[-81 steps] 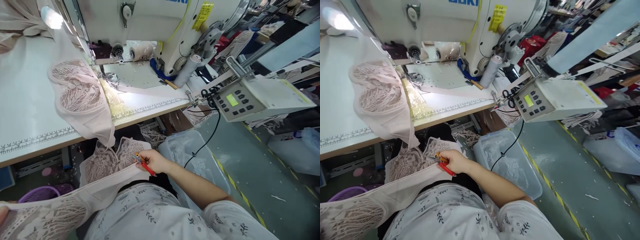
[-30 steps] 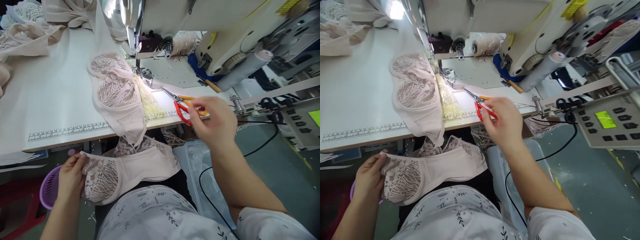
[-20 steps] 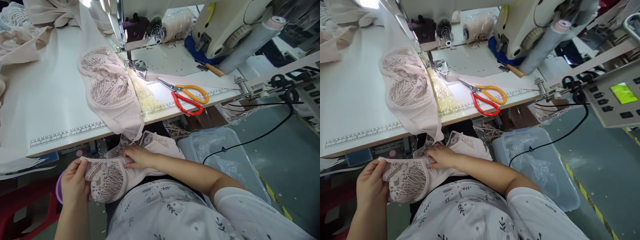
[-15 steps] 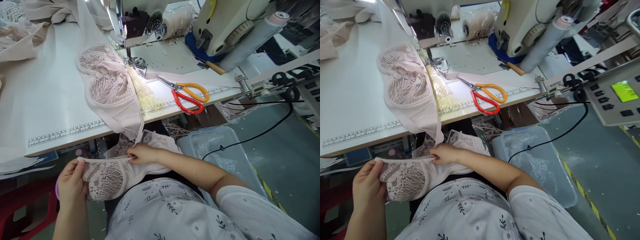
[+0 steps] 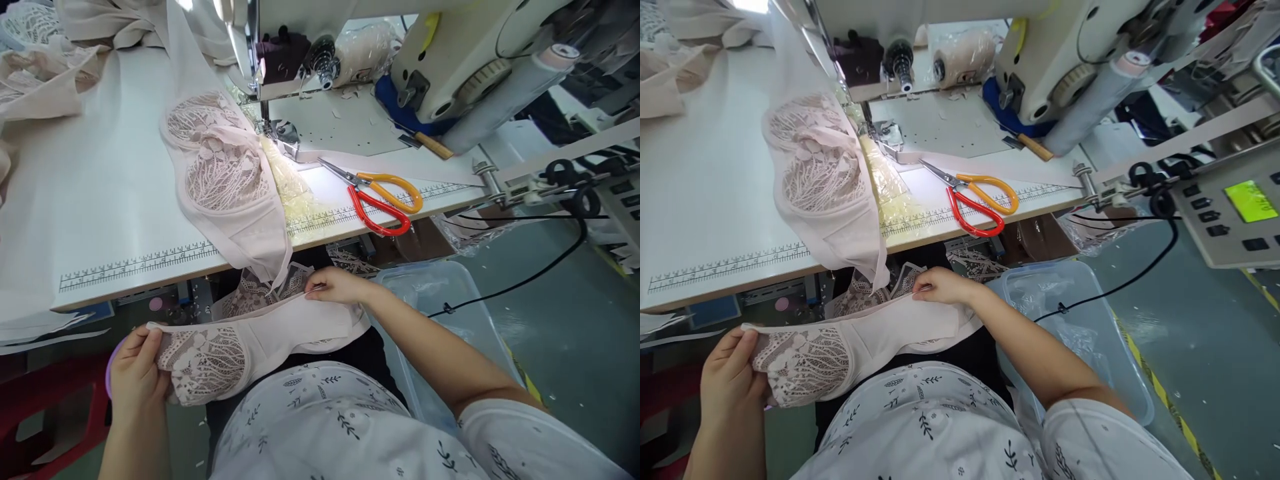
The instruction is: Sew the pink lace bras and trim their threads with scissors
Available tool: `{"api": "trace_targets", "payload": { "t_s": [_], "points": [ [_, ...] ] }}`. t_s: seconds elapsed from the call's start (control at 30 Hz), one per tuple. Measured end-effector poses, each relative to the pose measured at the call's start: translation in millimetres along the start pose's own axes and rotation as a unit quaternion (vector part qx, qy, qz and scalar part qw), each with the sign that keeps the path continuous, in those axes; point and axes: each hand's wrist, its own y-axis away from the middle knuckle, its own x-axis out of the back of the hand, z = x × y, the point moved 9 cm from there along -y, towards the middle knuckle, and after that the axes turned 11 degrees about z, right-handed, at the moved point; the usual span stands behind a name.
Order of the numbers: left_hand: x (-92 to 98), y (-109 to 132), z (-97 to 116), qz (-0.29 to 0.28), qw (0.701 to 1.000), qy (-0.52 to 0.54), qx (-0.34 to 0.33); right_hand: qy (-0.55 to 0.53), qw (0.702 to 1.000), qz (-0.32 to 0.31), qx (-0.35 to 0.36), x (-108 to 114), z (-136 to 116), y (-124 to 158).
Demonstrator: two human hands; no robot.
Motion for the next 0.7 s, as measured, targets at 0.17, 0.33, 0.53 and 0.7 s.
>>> {"api": "trace_targets", "payload": {
  "t_s": [0.17, 0.33, 0.53, 0.7],
  "points": [
    [10.6, 10.0, 9.1, -0.028, 0.999, 0.015, -0.015, -0.06, 0.995, 0.079, -0.022, 14.6, 6.7, 22.9],
    [17.2, 25.4, 18.7, -0.077, 0.996, 0.02, -0.029, -0.151, 0.968, 0.196, -0.033, 28.3, 1.4, 48.2],
    [25.3, 35.6, 26.8, -0.098, 0.994, 0.014, -0.039, -0.174, 0.952, 0.253, -0.005, 36.6, -20.3, 67.7],
    [30.4, 39.2, 39.7, -0.085, 0.993, 0.016, -0.077, -0.142, 0.946, 0.293, 0.007, 47.2, -30.8, 79.5]
  ]
}}
